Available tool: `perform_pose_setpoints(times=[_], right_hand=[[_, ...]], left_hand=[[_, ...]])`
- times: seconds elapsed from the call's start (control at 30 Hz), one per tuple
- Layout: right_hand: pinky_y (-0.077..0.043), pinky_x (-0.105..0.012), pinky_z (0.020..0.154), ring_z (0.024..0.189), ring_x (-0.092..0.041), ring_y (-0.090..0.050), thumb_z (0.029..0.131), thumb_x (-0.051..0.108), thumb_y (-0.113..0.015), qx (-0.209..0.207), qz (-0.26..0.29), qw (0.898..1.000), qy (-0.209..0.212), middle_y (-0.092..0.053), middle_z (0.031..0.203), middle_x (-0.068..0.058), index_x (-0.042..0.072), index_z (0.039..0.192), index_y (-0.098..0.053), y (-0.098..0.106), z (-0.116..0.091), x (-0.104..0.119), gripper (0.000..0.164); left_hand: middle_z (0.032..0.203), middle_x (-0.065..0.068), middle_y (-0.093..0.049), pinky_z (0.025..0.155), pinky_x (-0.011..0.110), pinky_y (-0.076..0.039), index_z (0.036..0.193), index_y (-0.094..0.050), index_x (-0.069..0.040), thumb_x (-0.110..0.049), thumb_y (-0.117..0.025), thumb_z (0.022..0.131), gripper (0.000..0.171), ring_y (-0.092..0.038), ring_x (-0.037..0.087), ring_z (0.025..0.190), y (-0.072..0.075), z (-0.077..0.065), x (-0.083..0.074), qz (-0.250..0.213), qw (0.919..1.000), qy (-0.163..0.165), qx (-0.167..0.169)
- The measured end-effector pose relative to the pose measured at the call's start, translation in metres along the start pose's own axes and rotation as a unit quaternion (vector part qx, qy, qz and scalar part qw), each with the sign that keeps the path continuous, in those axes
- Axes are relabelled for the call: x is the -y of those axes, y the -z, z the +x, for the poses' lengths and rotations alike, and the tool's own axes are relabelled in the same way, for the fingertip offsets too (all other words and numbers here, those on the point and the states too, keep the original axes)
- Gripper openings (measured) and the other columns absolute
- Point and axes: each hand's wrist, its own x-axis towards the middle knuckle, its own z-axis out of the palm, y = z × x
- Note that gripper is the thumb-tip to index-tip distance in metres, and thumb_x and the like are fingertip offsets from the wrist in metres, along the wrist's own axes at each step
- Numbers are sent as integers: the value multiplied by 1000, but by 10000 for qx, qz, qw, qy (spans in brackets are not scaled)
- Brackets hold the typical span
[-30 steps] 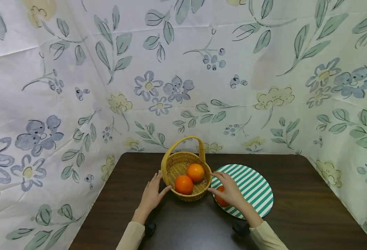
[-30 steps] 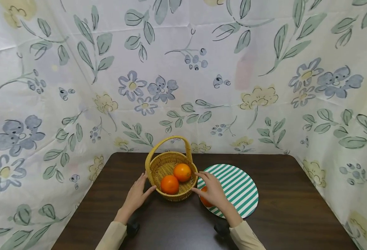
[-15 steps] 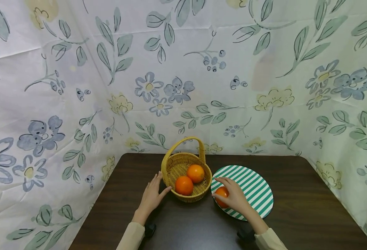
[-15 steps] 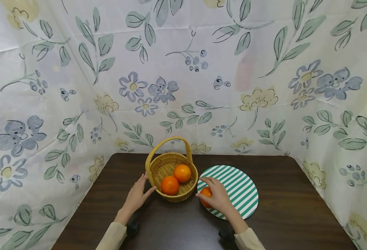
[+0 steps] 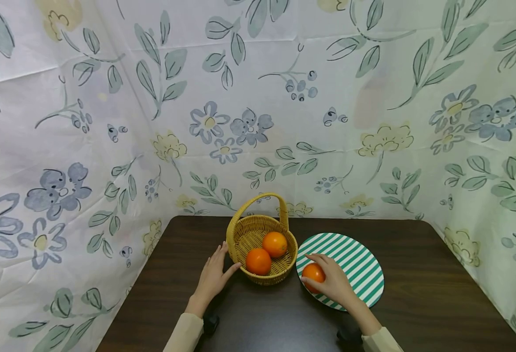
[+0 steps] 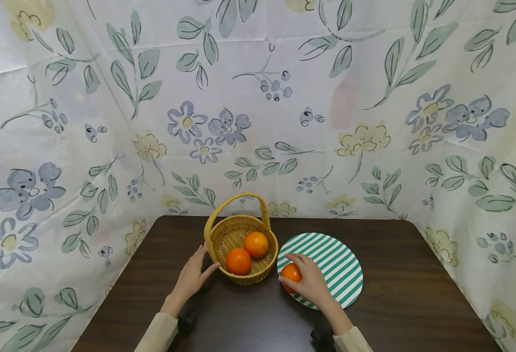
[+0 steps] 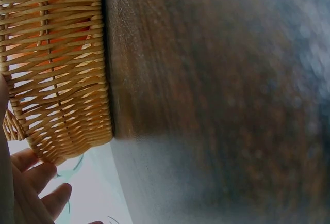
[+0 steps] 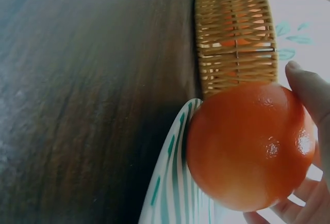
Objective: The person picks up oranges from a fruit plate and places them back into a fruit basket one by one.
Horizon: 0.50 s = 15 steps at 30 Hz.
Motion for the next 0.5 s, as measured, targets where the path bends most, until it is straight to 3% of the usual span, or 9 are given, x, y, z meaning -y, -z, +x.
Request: perform_pose_setpoints(times=[0.23, 0.5], right_hand=[[-49, -30, 62, 88, -16, -59, 71, 49, -76, 151, -1, 9993, -332, -60, 112, 1, 21, 126, -58, 1, -6, -4, 64], [-47, -26, 59, 83, -11, -58, 72, 54, -73, 235, -12, 9988, -435, -61, 107, 6, 22, 124, -61, 2, -9, -5, 63]], left_hand=[[151, 10, -28, 106, 61, -23, 147, -26, -11, -60, -49, 86, 82, -25, 28, 139, 0, 1, 0, -12, 10000, -33, -46], [151, 8, -27, 106, 60, -23, 147, -27, -10, -60, -51, 86, 82, -26, 28, 139, 0, 1, 0, -54, 10000, -37, -75]])
